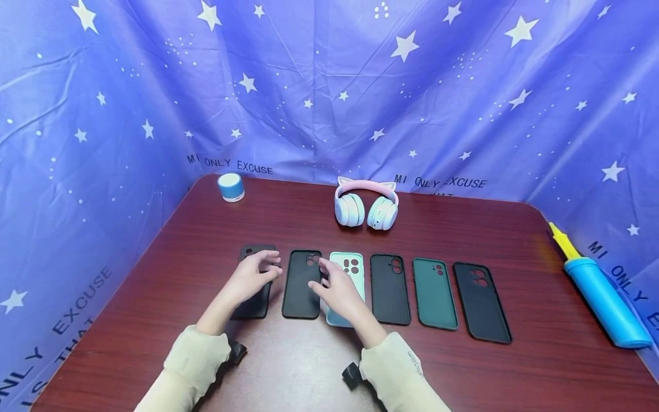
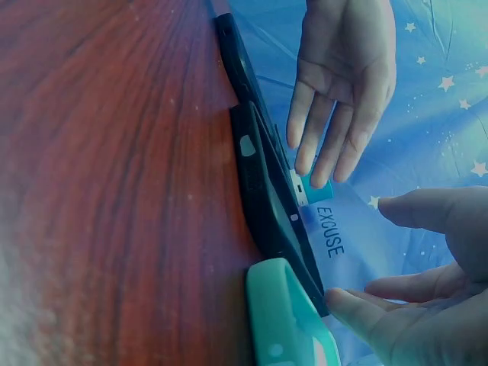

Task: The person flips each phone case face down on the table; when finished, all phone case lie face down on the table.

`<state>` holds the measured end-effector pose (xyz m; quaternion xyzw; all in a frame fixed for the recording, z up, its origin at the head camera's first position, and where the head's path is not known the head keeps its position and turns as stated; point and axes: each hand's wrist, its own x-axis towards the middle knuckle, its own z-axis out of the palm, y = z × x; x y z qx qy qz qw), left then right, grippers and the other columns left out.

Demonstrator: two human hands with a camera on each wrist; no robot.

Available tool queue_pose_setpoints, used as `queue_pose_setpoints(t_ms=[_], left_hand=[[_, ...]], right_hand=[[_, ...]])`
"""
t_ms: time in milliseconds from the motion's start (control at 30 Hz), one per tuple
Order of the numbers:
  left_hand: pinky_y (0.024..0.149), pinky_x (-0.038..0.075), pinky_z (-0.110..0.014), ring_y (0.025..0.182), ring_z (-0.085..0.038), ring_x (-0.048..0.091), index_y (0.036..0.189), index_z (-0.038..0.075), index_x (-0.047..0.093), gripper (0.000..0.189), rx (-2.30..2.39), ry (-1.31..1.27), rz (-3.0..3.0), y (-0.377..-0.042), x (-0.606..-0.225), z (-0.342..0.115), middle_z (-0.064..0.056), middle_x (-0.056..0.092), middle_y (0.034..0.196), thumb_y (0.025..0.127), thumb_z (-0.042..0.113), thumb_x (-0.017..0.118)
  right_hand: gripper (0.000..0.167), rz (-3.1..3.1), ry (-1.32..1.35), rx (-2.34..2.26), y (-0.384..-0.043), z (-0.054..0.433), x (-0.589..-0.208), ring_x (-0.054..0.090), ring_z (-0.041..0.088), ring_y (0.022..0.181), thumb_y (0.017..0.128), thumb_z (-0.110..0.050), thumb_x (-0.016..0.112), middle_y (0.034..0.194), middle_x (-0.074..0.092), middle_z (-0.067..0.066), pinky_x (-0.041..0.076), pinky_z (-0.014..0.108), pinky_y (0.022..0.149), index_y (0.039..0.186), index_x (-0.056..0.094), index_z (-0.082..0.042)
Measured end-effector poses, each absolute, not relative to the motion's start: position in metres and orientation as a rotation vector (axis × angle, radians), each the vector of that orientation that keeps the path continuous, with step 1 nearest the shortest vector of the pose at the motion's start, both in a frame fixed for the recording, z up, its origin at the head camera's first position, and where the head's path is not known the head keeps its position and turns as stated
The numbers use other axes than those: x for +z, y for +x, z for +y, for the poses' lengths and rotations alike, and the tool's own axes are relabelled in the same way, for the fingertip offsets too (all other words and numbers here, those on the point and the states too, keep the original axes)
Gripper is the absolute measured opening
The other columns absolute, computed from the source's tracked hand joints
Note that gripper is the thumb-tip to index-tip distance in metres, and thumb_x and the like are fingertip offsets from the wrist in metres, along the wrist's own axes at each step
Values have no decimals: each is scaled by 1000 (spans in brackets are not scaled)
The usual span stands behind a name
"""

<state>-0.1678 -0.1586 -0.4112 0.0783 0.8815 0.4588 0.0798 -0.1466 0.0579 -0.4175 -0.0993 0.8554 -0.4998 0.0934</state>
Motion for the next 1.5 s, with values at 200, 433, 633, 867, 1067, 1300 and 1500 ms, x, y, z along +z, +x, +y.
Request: queue_pose_setpoints(t_ms=[200,433,633,867,1067,1300,1500], left_hand=[[90,55,-40,115,-36,62,138,-10,44,50,1369,217,2563,-172,-417,-148,-27,57,131,92,7,54],[91,55,-40,115,-36,62,136,-11,46,49,1361,187,2493,-175,-421,-146,-26,60,127,93,9,56],[90,55,-39,113,-37,62,133,-14,47,47,1393,218,2474,-176,-422,-149,-29,57,128,92,6,57],[90,56,-37,116,-37,60,137,-11,45,47,1460,179,2461,-179,-424,-150,-29,52,134,92,0,55],[85,57,-31,111,-33,61,140,-11,41,52,1533,111,2402,-179,-424,-150,-30,52,133,91,-2,55],[77,56,-25,100,-21,63,140,-14,38,55,1590,79,2347,-180,-424,-150,-29,57,122,90,-4,56],[79,58,-30,99,-19,64,141,-11,39,53,1623,39,2322,-179,-425,-152,-28,57,122,91,-4,57]], right_hand=[[61,2550,-279,-1447,-147,57,-420,53,37,128,93,-15,63,141,46,27,51,40,100,145,37,5],[63,2550,-291,-1451,-147,55,-422,48,36,133,93,-16,63,142,45,26,50,39,101,145,36,6],[63,2556,-291,-1455,-148,52,-423,48,35,133,92,-16,63,142,45,25,51,38,100,145,36,6],[61,2550,-275,-1478,-149,50,-424,48,34,133,93,-16,61,142,45,25,51,35,99,145,36,6],[60,2502,-267,-1565,-149,48,-426,47,35,134,93,-13,61,143,44,26,50,37,101,144,37,8],[57,2482,-264,-1595,-148,46,-429,48,35,133,94,-13,59,145,44,25,49,38,103,144,38,7],[53,2485,-287,-1614,-144,44,-428,56,36,125,95,-11,59,141,48,24,51,37,100,142,41,5]])
